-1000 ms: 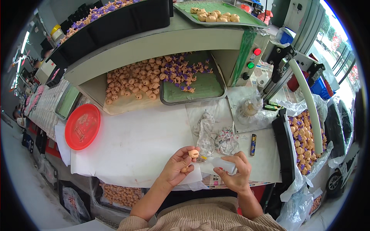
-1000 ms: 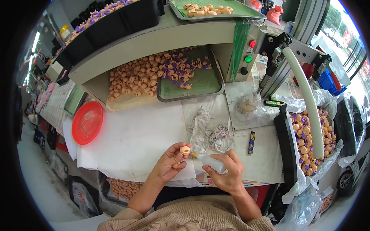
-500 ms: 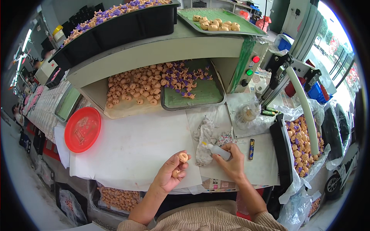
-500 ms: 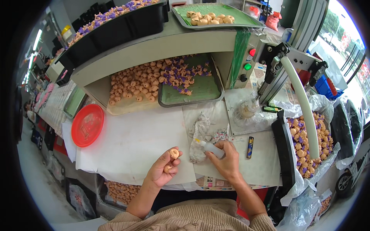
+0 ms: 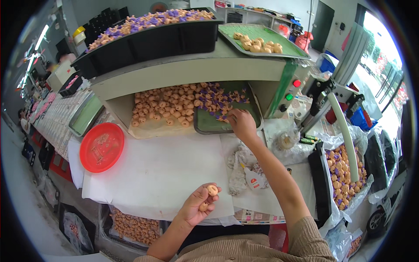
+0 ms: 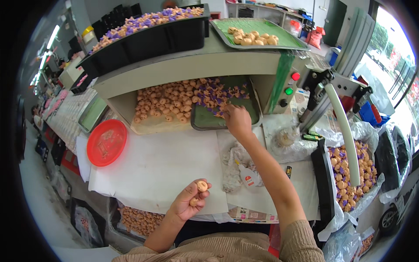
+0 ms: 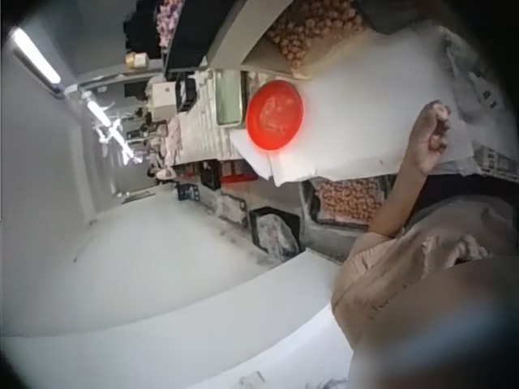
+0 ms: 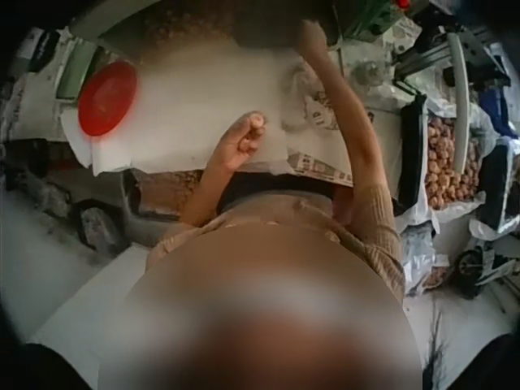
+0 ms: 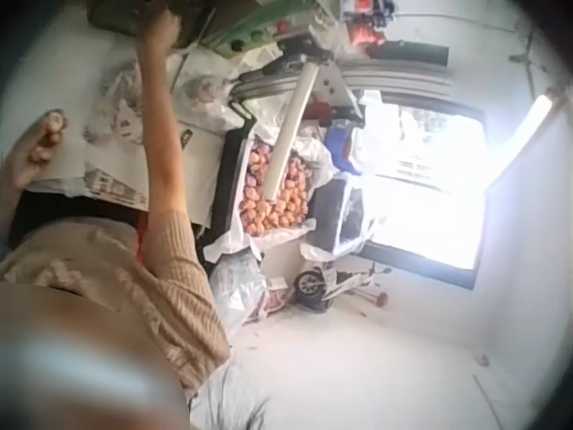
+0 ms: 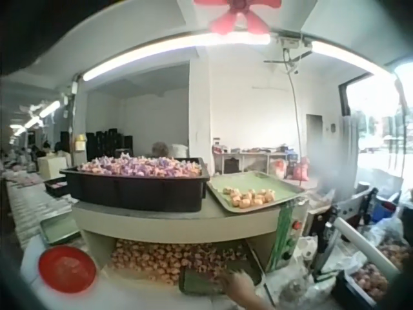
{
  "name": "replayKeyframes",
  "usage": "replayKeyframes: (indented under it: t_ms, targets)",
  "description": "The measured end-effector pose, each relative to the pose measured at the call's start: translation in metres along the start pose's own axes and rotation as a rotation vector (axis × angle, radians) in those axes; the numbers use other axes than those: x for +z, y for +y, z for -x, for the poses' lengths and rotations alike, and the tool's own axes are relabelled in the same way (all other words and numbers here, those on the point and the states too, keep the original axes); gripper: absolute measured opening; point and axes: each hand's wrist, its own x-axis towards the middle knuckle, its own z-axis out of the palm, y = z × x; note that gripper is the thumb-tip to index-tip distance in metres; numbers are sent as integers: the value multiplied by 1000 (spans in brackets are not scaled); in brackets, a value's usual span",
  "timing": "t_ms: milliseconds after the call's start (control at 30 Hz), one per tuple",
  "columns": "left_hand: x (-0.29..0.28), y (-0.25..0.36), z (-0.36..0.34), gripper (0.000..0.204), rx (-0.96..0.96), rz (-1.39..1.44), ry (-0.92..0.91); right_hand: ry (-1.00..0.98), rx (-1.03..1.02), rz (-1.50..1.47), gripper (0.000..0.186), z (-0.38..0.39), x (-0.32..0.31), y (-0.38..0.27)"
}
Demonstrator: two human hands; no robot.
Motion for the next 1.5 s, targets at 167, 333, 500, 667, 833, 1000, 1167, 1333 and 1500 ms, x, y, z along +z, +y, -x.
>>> replayKeyframes:
  t_ms: [167,333,500,667,833,1000,1167,1333,1500]
  targets:
    - [0,13,17,33,3,-35,29,-232,133,151,20,-30,36,-5]
    - [-8,26,13,35,13,-2,12,-207,17,120,19,-15,24,-12]
    - [-11,31,-6,36,1,29,-16,-366,152,-451,23,27,-18,-41]
    - [-5,25,-19,38,63,-105,54,-445,388,-965,19,93,-61,-77]
    - [-4,8,-30,40,97,-216,73,-458,498,-1050,25,141,-75,-84]
    - [0,-4,-34,41,140,-334,53,-379,473,-1073,23,155,-81,-81]
    - [4,-10,-34,40,165,-458,54,-390,384,-788,21,155,-85,-80]
    - [6,-10,-35,37,170,-533,43,-302,354,-763,19,158,-82,-83]
    - [-4,-14,-33,36,152,-506,52,-281,212,-583,17,156,-85,-93]
